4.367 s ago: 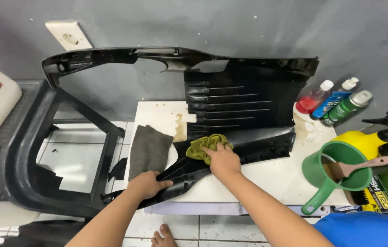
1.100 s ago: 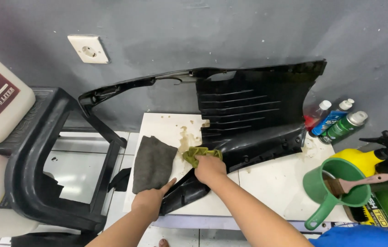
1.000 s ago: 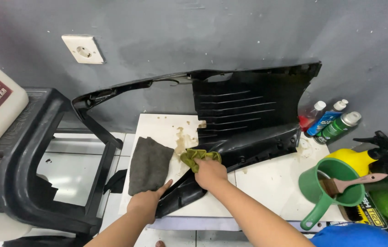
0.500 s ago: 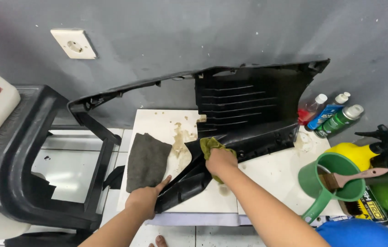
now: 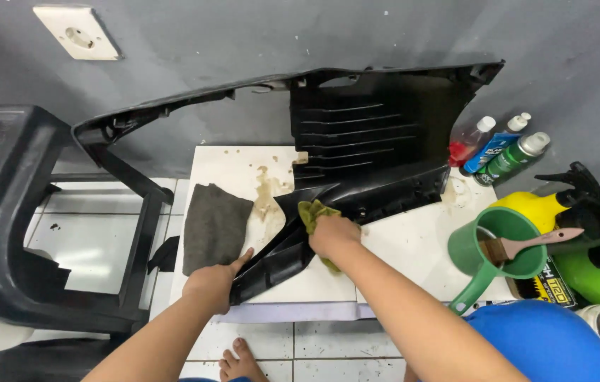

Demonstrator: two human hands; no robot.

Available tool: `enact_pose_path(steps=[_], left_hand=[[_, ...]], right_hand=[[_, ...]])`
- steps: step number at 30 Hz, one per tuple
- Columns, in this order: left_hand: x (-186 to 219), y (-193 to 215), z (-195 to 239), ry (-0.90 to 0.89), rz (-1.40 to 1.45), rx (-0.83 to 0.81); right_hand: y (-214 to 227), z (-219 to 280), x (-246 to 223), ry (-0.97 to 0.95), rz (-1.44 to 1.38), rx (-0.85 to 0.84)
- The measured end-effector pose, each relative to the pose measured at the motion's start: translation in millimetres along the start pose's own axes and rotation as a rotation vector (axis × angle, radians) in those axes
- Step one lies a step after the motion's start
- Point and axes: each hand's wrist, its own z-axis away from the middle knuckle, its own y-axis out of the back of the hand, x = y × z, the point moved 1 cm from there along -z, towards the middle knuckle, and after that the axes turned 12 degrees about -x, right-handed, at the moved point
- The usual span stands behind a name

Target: The person wipes a black plastic car part with a green cloth, cleaning the surface and grooves. They hold the part steady with one hand while scrubbing with the other, then fold the cloth to continue cleaning.

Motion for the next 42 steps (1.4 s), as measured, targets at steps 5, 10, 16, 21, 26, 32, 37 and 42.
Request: enact_pose_path(steps=[5,10,16,21,26,32,37,42], left_hand=[[2,-3,21,-0.086,-0.042,0.139],[4,2,29,-0.098,-0.005,0.120],[9,1,27,-0.103,0.006,0.141],[14,6,40,-0.085,0.017,0.121],[14,6,40,-0.086,0.011,0.127],[13,1,42,-0.103,0.025,0.128],[7,3,38,-0.119,0.039,0.131],[6,7,40,-0.123,0.017,0.134]], right_hand=[[-17,48,-27,0.251,-0.056,-0.059],[-24,36,-16,0.296,-0.026,-0.022],[0,33,25,0.119,-0.130,0.068],[-25,65,-7,0.351,-0.329,-0.193],[-78,54,-34,0.336,-0.040,-0.106],[-27,63,-2,0.212,-0.083,-0.062],[17,66,31,0.149,-0.332,0.068],[5,48,28,0.400,-1.186,-0.208]])
